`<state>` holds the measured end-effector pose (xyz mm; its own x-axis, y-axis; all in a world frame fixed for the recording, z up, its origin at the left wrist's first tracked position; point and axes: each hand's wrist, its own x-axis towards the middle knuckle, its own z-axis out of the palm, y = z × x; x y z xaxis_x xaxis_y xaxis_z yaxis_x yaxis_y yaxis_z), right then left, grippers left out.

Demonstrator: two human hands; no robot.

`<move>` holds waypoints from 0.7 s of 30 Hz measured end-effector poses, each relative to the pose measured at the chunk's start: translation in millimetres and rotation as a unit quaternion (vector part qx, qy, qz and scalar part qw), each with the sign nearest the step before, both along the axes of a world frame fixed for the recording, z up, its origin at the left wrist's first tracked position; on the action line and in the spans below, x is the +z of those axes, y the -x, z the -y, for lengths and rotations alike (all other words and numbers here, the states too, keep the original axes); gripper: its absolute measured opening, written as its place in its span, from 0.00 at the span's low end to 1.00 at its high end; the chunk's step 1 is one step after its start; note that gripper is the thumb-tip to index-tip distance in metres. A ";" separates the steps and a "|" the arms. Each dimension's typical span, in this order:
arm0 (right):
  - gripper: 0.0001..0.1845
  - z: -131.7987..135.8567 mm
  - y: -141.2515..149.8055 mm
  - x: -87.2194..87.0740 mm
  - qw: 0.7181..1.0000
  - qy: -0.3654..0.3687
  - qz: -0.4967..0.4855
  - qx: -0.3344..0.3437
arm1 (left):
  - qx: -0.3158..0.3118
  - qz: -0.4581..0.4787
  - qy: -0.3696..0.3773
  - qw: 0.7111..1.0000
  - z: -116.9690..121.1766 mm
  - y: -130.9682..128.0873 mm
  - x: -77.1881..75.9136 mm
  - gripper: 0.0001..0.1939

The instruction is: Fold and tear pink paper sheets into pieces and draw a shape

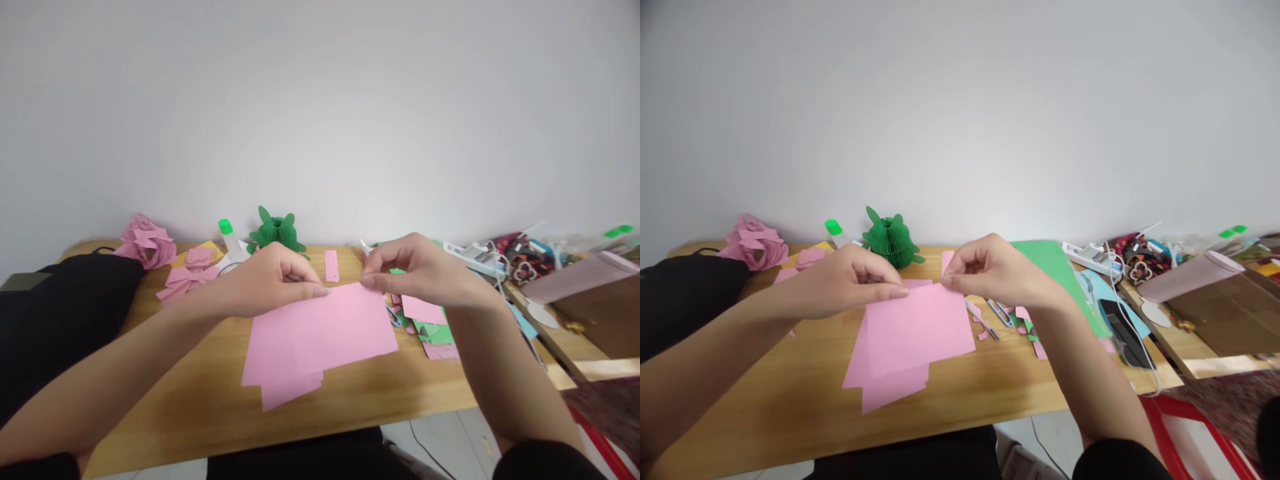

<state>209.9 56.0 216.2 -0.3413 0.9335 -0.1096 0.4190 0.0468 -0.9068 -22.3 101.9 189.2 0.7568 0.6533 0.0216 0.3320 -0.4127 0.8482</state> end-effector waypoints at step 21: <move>0.20 19.6 33.2 -103.2 0.954 -0.077 -0.178 -0.230 | 0.295 0.129 0.092 0.942 13.3 1.2 -83.5 0.18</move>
